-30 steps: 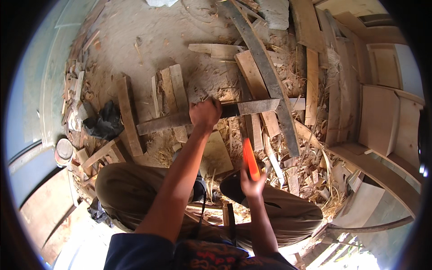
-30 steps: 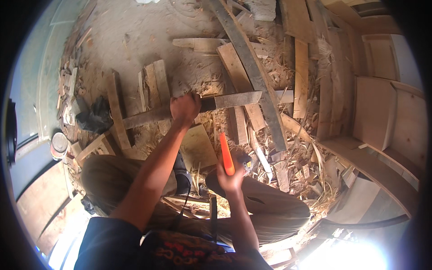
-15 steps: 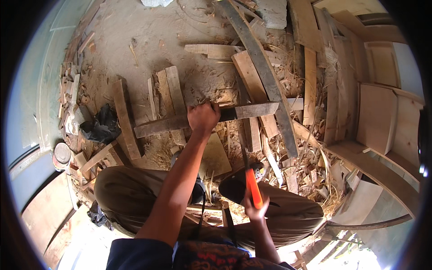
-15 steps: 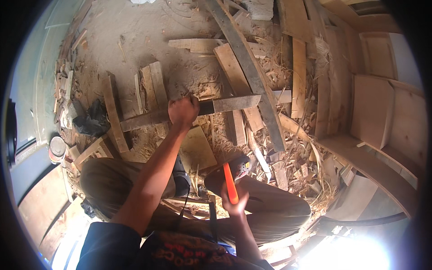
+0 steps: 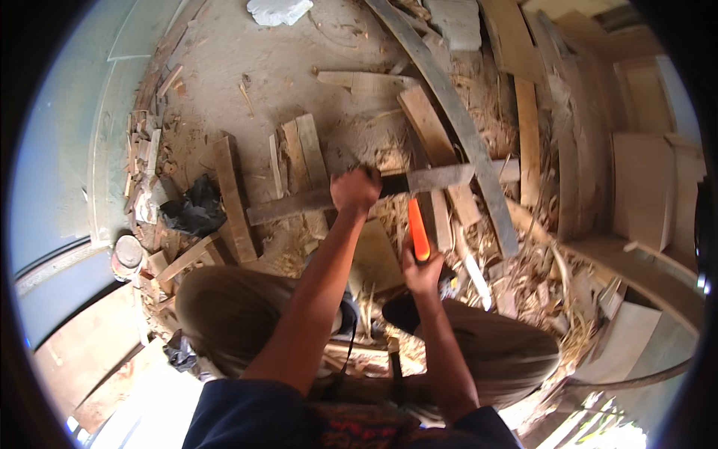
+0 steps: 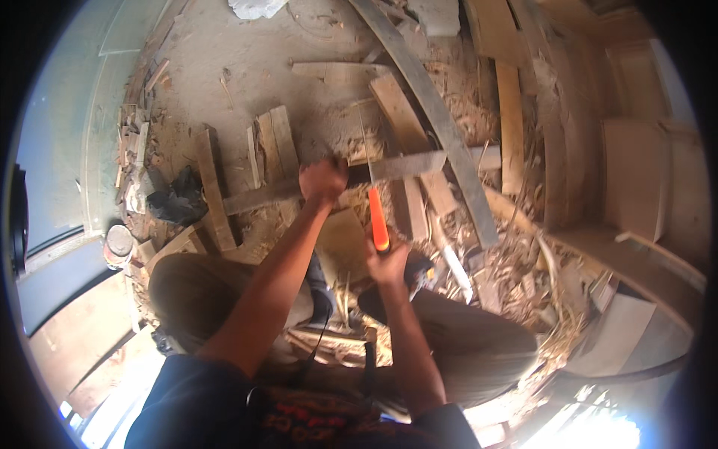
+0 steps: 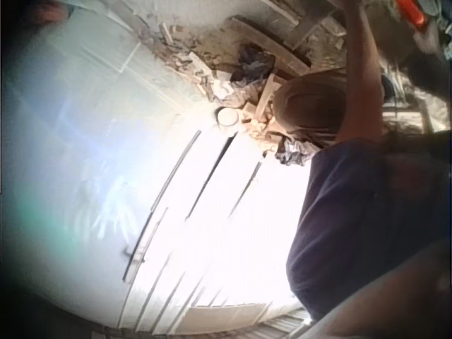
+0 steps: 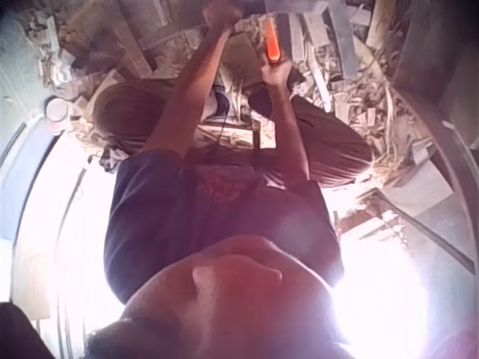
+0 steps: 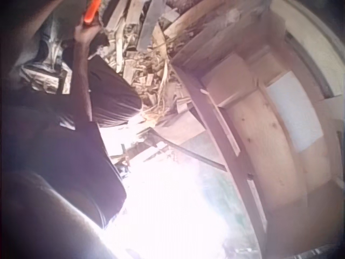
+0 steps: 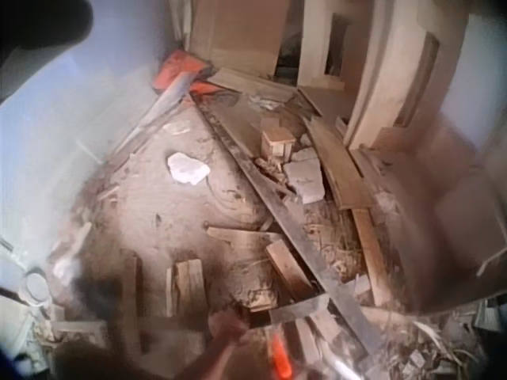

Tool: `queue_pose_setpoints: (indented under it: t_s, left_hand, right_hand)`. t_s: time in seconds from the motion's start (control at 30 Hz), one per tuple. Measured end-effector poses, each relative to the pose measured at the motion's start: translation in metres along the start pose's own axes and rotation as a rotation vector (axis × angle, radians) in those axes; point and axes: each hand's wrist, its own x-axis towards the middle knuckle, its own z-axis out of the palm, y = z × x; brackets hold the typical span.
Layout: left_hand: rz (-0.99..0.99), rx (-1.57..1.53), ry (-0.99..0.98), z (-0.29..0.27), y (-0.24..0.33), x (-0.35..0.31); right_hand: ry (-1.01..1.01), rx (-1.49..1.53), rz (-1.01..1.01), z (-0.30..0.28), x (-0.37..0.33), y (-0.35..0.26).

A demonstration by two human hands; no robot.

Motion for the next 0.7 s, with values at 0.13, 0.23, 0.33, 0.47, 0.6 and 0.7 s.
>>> queue_pose_setpoints:
  t_s: [0.13, 0.23, 0.33, 0.47, 0.6, 0.7]
  left_hand:
    - [-0.028, -0.028, -0.018, 0.001, 0.004, -0.005]
    - [0.003, -0.054, -0.030, 0.007, 0.013, -0.031]
    - [0.015, -0.037, 0.023, 0.015, 0.018, -0.035]
    - [-0.011, -0.005, -0.003, 0.021, 0.014, -0.027]
    - [0.016, -0.039, 0.089, 0.025, 0.007, -0.025]
    - [0.055, -0.039, 0.090, 0.022, 0.011, -0.032]
  right_hand:
    - [-0.023, 0.069, -0.055, 0.007, -0.009, -0.017]
    - [0.035, -0.096, -0.046, -0.005, -0.028, -0.036]
    - [0.032, -0.121, -0.051, -0.023, -0.032, -0.023]
    - [0.006, -0.169, -0.053, -0.021, -0.027, -0.049]
    - [0.136, -0.130, -0.066, -0.001, -0.023, -0.071]
    - [0.136, -0.163, -0.069, -0.002, -0.022, -0.063]
